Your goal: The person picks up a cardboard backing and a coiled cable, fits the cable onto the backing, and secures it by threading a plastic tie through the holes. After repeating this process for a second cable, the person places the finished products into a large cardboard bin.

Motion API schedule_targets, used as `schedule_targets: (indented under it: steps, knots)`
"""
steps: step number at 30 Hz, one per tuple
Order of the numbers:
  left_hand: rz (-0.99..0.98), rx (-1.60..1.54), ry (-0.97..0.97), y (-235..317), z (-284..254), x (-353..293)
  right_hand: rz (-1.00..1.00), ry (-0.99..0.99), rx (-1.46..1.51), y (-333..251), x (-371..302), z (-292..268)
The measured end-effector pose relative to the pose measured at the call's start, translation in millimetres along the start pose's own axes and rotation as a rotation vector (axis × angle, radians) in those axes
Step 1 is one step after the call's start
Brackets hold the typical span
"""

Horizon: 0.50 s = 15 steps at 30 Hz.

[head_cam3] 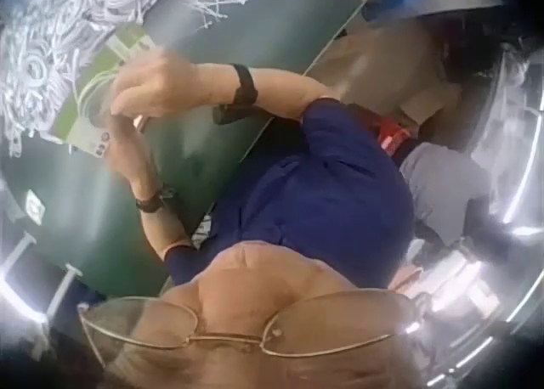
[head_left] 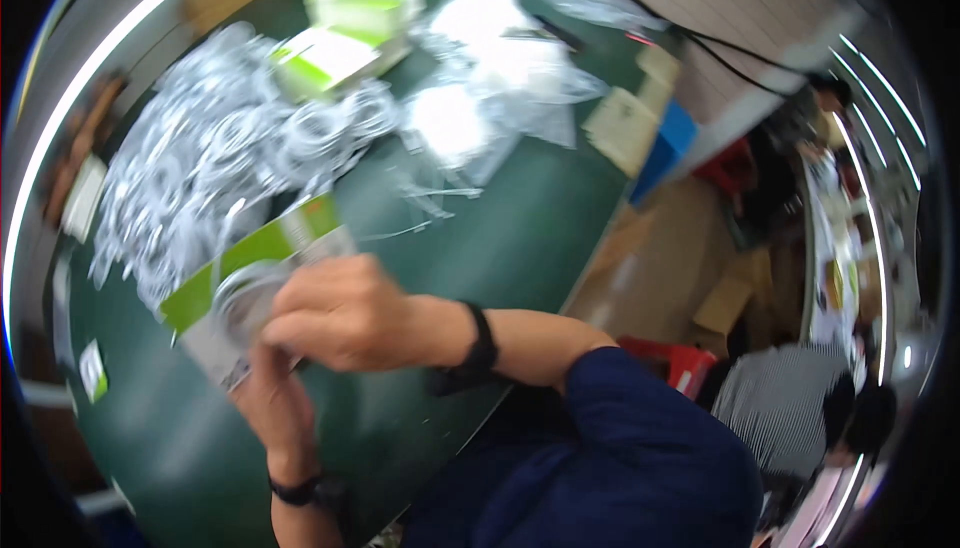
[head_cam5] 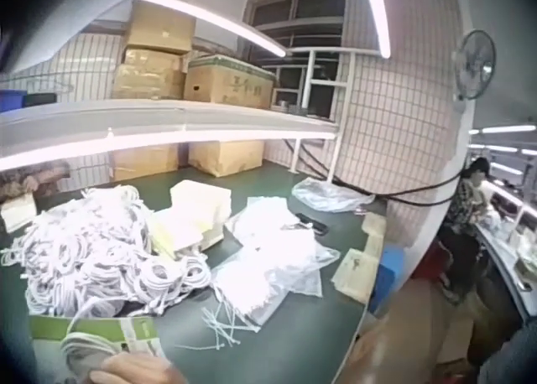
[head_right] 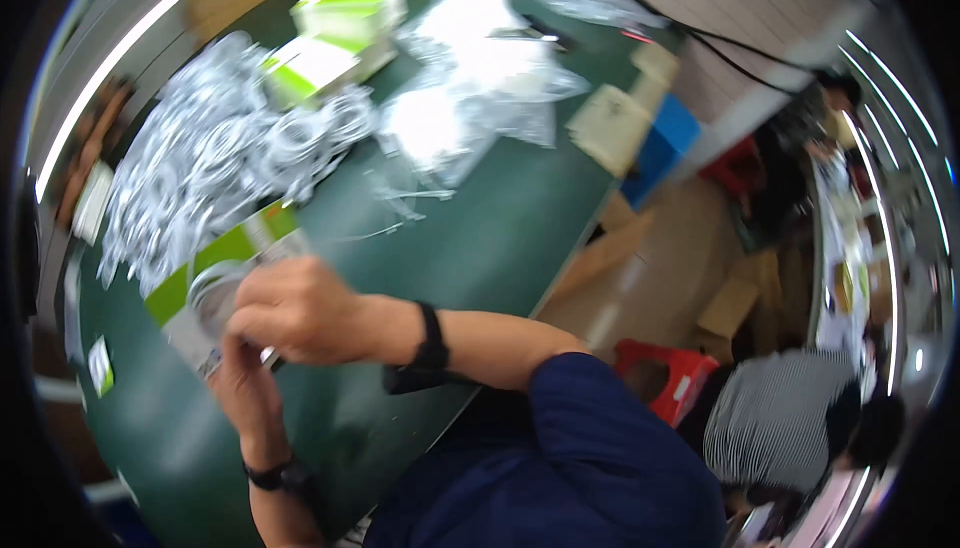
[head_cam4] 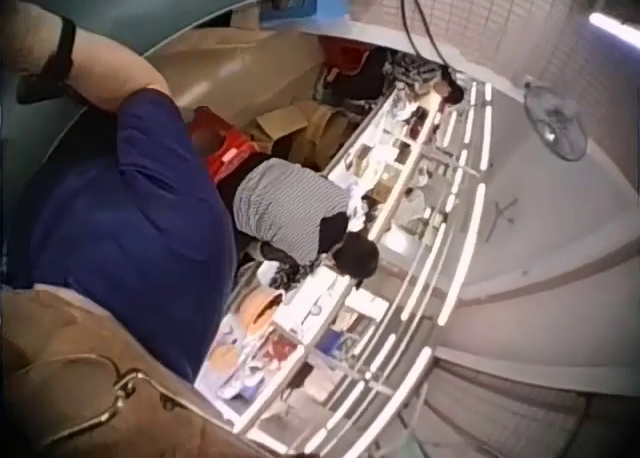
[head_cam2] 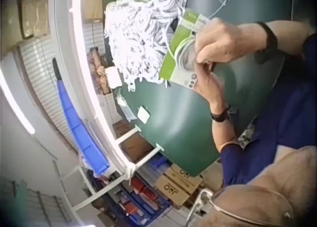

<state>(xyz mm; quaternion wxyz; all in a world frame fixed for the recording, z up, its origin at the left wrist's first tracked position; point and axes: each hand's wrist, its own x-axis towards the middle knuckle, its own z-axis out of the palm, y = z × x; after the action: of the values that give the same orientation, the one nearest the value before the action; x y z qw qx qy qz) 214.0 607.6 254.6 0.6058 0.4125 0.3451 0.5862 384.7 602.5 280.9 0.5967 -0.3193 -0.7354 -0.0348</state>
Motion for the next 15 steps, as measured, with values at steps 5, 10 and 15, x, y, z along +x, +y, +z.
schedule_targets:
  steps: [5,10,15]
  knots:
    - [-0.030,0.087,-0.081,-14.1,-37.7,11.8,-0.063,-0.056,-0.086,2.5,-4.7,7.0]
    - [-0.051,0.091,-0.119,-20.0,-31.8,19.6,0.075,-0.151,-0.172,0.2,-9.9,4.7]
    - [-0.096,0.173,-0.083,-33.3,-49.5,30.5,0.173,-0.276,-0.273,-3.8,-8.4,6.2]
